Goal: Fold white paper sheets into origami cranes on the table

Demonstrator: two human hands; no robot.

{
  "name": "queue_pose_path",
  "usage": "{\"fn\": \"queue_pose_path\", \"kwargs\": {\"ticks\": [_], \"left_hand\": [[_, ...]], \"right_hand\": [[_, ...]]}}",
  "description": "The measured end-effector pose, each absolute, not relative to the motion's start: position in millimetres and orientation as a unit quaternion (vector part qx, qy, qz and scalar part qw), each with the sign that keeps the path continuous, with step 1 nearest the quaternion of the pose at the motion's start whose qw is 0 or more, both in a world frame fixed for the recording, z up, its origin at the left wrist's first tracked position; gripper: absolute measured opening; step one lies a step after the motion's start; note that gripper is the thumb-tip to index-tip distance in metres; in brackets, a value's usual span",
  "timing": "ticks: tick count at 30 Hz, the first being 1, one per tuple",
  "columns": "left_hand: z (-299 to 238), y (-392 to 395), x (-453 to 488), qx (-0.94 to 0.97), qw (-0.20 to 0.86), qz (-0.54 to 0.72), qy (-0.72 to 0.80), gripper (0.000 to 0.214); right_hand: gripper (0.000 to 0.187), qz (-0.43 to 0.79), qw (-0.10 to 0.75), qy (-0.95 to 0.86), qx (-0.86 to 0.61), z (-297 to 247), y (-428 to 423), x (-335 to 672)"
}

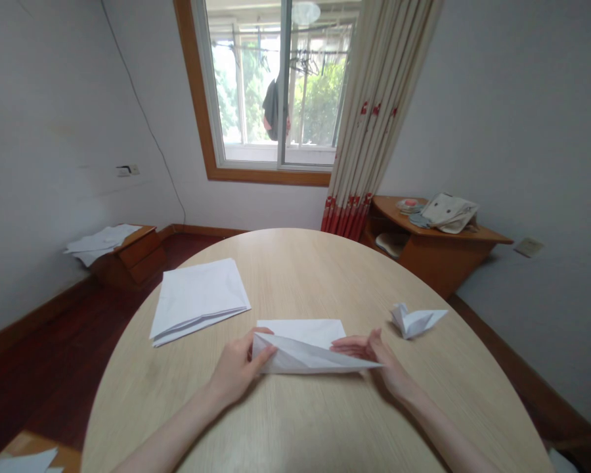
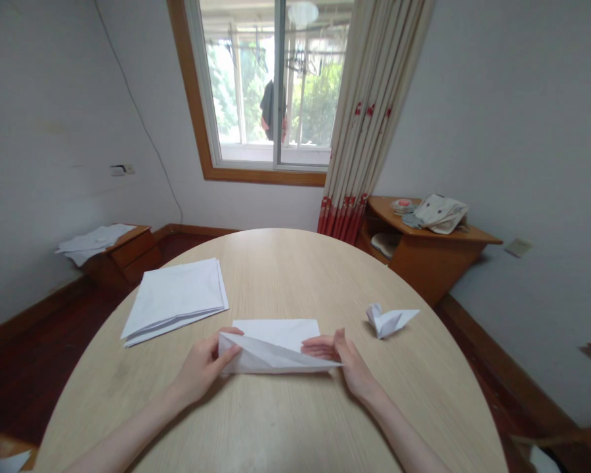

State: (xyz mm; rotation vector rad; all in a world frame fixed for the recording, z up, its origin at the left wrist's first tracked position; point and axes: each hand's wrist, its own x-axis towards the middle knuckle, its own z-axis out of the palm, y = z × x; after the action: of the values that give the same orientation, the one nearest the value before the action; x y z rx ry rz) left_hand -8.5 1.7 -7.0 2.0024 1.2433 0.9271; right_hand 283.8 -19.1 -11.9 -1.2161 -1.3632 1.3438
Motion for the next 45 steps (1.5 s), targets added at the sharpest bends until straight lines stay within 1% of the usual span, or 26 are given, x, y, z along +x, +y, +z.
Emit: {"fn": "queue_pose_path", "kwargs": {"ticks": [5, 9, 12, 14, 18, 21, 25, 30, 33, 36, 41, 45], "left_hand": [[-6, 4, -6, 0.722, 0.31, 0.372, 0.493, 0.042], [-10, 6, -6, 0.694, 0.313, 0.384, 0.523, 0.041], [-10, 7, -5, 0.673, 0.329, 0.388, 0.536, 0.039], [-9, 8, -5, 0.672, 0.321, 0.383, 0.547, 0.04], [-12, 12, -5, 0.677, 0.301, 0.413, 0.53, 0.044], [-18, 14, -5, 0.66, 0.338, 0.447, 0.5, 0.047], [-21, 16, -2, 0.603, 0.42, 0.497, 0.461, 0.047], [-17, 17, -1, 0.529, 0.466, 0.537, 0.464, 0.047], [-10, 17, -3, 0.502, 0.497, 0.53, 0.469, 0.044], [-3, 15, -5, 0.475, 0.533, 0.518, 0.471, 0.045], [2, 14, -5, 0.479, 0.547, 0.512, 0.458, 0.043], [4, 13, -7, 0.499, 0.529, 0.523, 0.444, 0.034]], "right_hand": [[0.094, 0.457, 0.455, -0.544, -0.537, -15, -17, 285], [0.093, 0.445, 0.481, -0.542, -0.526, -11, -16, 286], [0.076, 0.414, 0.485, -0.559, -0.53, -8, -15, 284], [0.066, 0.389, 0.481, -0.568, -0.543, -8, -15, 283], [0.058, 0.368, 0.48, -0.564, -0.561, -17, -13, 280], [0.053, 0.348, 0.481, -0.575, -0.563, -26, -10, 279], [0.057, 0.364, 0.479, -0.575, -0.555, -34, -7, 279], [0.059, 0.373, 0.476, -0.569, -0.558, -34, -8, 280], [0.057, 0.382, 0.481, -0.559, -0.557, -28, -10, 279], [0.051, 0.393, 0.491, -0.544, -0.555, -23, -11, 278], [0.044, 0.441, 0.527, -0.494, -0.533, -21, -12, 277], [0.04, 0.462, 0.555, -0.467, -0.51, -21, -11, 278]]}}
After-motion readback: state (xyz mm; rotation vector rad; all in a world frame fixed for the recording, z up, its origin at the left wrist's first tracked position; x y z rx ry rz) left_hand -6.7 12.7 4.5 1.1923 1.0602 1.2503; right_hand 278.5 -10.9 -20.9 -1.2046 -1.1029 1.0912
